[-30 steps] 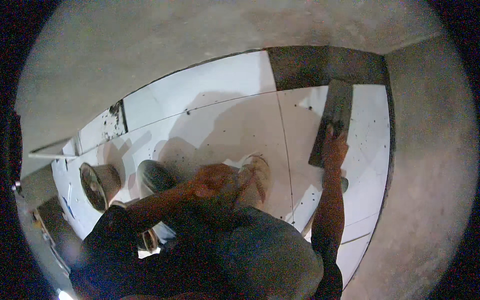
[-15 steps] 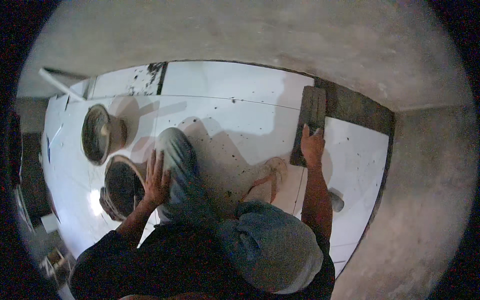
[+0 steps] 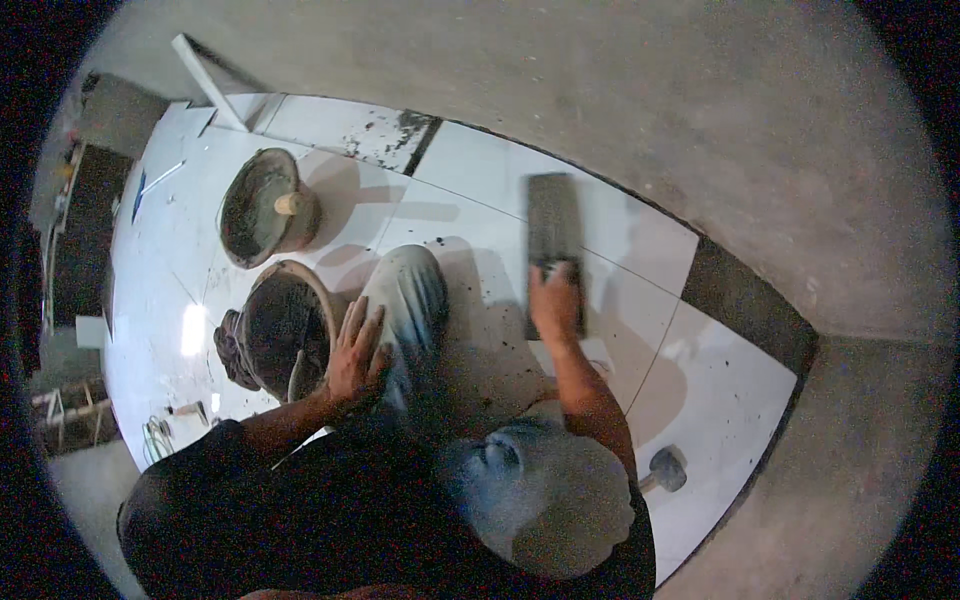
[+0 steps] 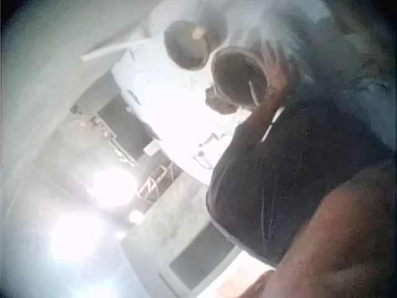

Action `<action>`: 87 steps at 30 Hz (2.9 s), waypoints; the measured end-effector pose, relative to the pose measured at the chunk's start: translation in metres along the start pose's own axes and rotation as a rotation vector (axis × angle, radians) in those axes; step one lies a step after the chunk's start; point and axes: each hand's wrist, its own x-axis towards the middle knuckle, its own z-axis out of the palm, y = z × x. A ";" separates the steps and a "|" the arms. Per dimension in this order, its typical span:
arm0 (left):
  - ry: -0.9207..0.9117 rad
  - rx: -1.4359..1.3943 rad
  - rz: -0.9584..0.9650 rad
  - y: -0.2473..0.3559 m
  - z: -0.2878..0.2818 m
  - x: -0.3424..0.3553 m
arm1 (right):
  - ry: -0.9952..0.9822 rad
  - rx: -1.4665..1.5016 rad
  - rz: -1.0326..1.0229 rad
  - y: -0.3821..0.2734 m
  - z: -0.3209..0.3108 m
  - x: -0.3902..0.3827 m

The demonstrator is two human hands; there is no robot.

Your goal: The person applies mortar to the floor using a trowel and positions a white tile into a corner. They then carry a piece of tile outdoors and use an angle grinder to cut it to size before bringing it back inside.

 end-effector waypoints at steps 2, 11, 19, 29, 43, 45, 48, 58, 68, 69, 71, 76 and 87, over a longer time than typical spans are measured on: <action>0.038 -0.051 0.020 0.004 0.002 0.007 | 0.004 -0.071 0.022 0.021 -0.014 0.009; 0.280 -0.409 0.123 0.000 0.015 0.099 | 0.042 -0.063 -0.238 0.019 -0.021 -0.023; -0.452 -0.710 -0.304 -0.092 0.133 0.258 | -0.056 -0.195 -0.238 -0.011 -0.136 -0.071; 0.351 -0.823 -0.100 -0.038 0.055 0.152 | -0.107 -0.530 -0.351 -0.146 -0.216 -0.097; 0.883 -1.424 -0.538 -0.031 -0.148 -0.081 | -0.231 -0.363 -1.711 -0.334 0.031 -0.204; 1.016 -0.907 -0.505 -0.056 -0.146 -0.094 | -0.281 -0.249 -1.769 -0.337 0.032 -0.210; 1.135 -0.330 -0.473 -0.126 -0.155 -0.117 | -0.400 -0.119 -1.819 -0.332 0.008 -0.208; 0.751 -0.036 -1.079 -0.328 -0.156 -0.173 | -0.167 -0.951 -0.515 -0.165 -0.208 -0.084; 0.680 0.216 -1.361 -0.344 -0.011 -0.129 | -0.281 -0.410 -0.320 -0.094 -0.225 -0.105; 0.769 0.190 -1.291 -0.342 -0.018 -0.130 | -0.271 -0.408 -0.305 -0.092 -0.232 -0.106; 0.956 0.120 -1.111 -0.323 -0.039 -0.131 | -0.189 -0.380 -0.156 -0.095 -0.249 -0.109; 0.982 -0.043 -0.773 -0.271 -0.042 -0.099 | 0.220 -0.220 -0.068 -0.024 -0.338 -0.098; 0.971 -1.589 -1.046 -0.275 0.077 -0.149 | -0.068 -0.174 0.295 0.091 -0.230 -0.179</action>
